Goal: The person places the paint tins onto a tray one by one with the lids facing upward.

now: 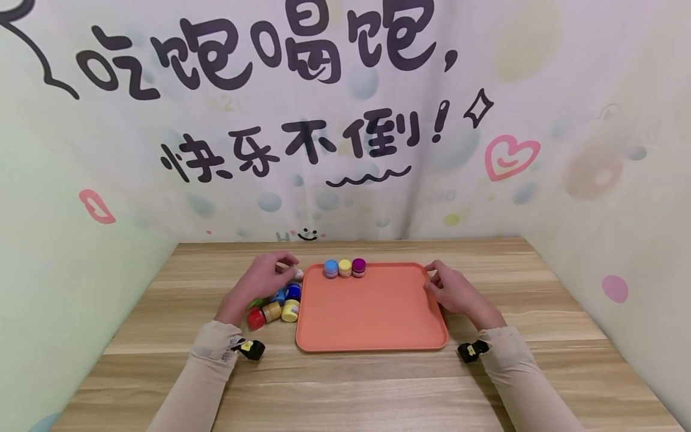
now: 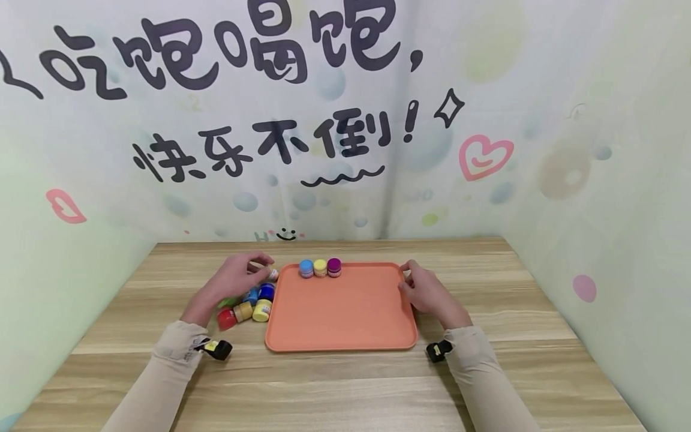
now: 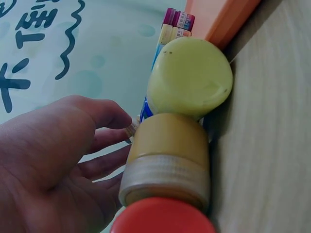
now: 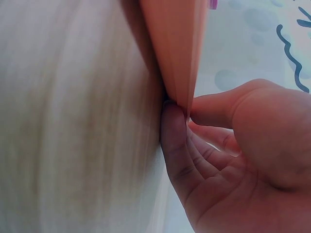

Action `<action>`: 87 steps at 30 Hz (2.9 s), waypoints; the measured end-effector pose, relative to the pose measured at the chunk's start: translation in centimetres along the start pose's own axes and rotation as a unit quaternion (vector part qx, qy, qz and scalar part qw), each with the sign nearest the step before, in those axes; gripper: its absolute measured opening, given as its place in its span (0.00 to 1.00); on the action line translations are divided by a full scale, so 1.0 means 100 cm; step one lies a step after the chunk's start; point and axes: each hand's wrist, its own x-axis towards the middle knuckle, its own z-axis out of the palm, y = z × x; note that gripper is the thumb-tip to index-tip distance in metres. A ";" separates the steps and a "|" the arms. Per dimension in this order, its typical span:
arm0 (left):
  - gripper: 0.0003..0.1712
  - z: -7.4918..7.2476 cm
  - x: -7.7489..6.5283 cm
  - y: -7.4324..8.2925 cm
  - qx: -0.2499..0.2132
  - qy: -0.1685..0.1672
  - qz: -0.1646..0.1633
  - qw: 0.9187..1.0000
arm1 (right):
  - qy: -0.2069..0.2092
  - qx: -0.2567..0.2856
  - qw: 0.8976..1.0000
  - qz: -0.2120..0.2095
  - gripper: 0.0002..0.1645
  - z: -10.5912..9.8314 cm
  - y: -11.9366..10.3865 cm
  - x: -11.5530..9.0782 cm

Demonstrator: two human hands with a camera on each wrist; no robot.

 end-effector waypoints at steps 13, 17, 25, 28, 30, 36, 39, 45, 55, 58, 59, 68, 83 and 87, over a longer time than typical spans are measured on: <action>0.19 0.004 0.003 0.005 0.005 0.020 0.025 0.999 | -0.003 0.001 1.000 0.006 0.24 -0.002 -0.002 -0.001; 0.19 0.004 0.004 0.009 0.002 0.024 0.037 0.999 | -0.003 0.000 1.000 0.006 0.24 -0.002 -0.002 -0.001; 0.20 0.005 0.001 0.022 -0.010 0.021 0.045 0.999 | -0.006 0.000 1.000 0.005 0.24 -0.002 -0.004 -0.001; 0.20 0.006 0.001 0.026 -0.007 0.021 0.050 0.998 | -0.008 0.000 1.000 0.006 0.24 -0.002 -0.003 -0.001; 0.20 0.007 0.002 0.027 -0.004 0.024 0.056 0.998 | -0.010 0.002 1.000 0.007 0.24 -0.002 -0.003 -0.001; 0.19 0.009 0.004 0.033 -0.003 0.032 0.076 0.997 | -0.010 0.003 1.000 0.007 0.24 -0.002 -0.003 0.000; 0.19 0.011 0.006 0.037 -0.001 0.032 0.082 0.996 | -0.009 0.006 1.000 0.005 0.24 -0.002 -0.003 0.000; 0.19 0.016 0.009 0.046 0.001 0.032 0.087 0.996 | -0.011 0.008 1.000 0.003 0.24 -0.001 -0.002 -0.001; 0.15 0.018 0.013 0.057 -0.009 0.034 0.118 0.992 | -0.006 0.006 1.000 -0.004 0.24 -0.001 -0.002 -0.001; 0.15 0.020 0.014 0.060 -0.012 0.033 0.122 0.992 | -0.007 0.007 1.000 -0.003 0.24 -0.001 -0.002 -0.001; 0.15 0.020 0.015 0.061 -0.012 0.033 0.122 0.992 | -0.007 0.006 1.000 -0.003 0.24 -0.001 -0.003 -0.001; 0.16 0.032 0.023 0.068 -0.007 0.023 0.131 0.991 | -0.006 0.005 1.000 0.002 0.24 -0.001 -0.003 -0.001; 0.14 0.042 0.039 0.085 -0.001 0.026 0.132 0.991 | -0.006 0.005 1.000 0.006 0.24 0.000 -0.002 -0.001; 0.14 0.044 0.045 0.091 0.002 0.027 0.142 0.990 | -0.006 0.006 1.000 0.003 0.24 0.000 -0.001 -0.001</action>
